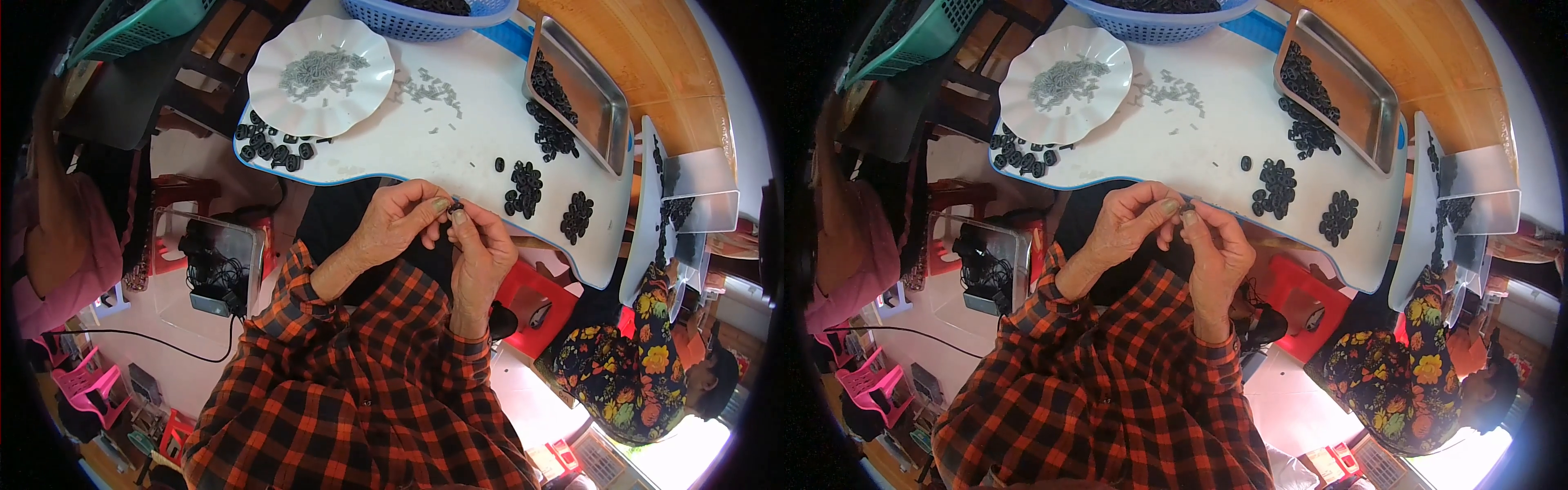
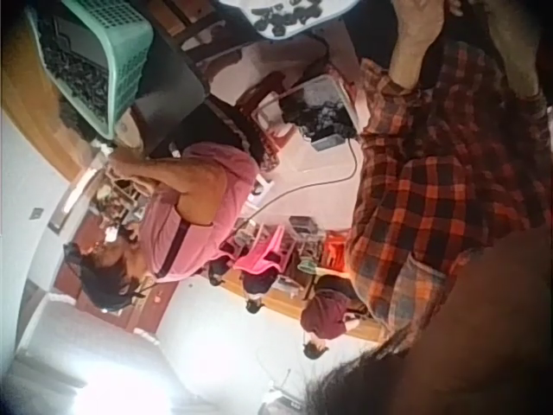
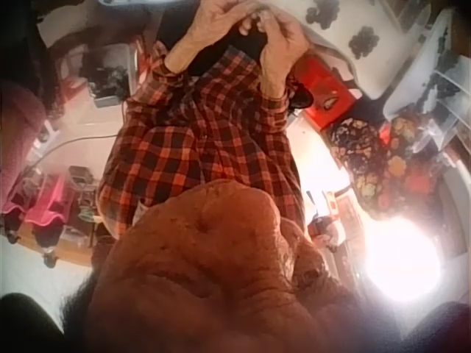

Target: The person assembles plastic cord lock toggles by taking parts from the table and containers, pressing the pieces together by hand, and placing the assembled toggles onto the tabletop.

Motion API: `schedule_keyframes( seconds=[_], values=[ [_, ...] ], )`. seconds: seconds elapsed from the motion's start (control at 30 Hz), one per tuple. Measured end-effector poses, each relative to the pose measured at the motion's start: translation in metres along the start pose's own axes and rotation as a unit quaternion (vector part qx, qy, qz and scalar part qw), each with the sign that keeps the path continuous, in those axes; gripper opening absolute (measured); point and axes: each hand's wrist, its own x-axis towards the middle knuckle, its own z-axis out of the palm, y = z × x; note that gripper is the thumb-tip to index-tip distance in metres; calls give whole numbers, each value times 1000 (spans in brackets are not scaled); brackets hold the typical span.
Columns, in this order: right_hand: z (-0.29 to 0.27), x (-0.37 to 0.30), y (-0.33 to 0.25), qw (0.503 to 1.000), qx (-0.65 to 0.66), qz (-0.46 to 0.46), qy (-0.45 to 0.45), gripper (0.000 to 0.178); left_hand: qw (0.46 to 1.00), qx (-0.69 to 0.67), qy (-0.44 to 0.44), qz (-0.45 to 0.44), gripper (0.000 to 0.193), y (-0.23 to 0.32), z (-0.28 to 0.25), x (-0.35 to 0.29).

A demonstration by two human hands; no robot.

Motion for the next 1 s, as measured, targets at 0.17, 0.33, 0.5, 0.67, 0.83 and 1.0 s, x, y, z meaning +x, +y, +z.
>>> schedule_keyframes(
  seconds=[0.17,0.33,0.5,0.67,0.83,1.0],
  values=[
    [-2,0,0,999,-34,-3,-5,14,1000,29,-1,-1,19,2,-1,0],
    [-1,-3,3,999,-42,-30,-11,13,997,63,24,30,17,2,1,-1],
    [-1,-4,6,994,-80,-75,-6,12,993,99,34,49,18,1,3,-3],
    [4,-5,5,987,-127,-100,5,9,990,101,55,75,14,-1,9,-4],
    [2,-6,7,973,-173,-153,10,7,990,107,58,69,15,-5,14,-6],
    [5,-8,-1,990,-120,-79,-1,6,996,71,41,42,16,-12,11,-6]
  ],
)
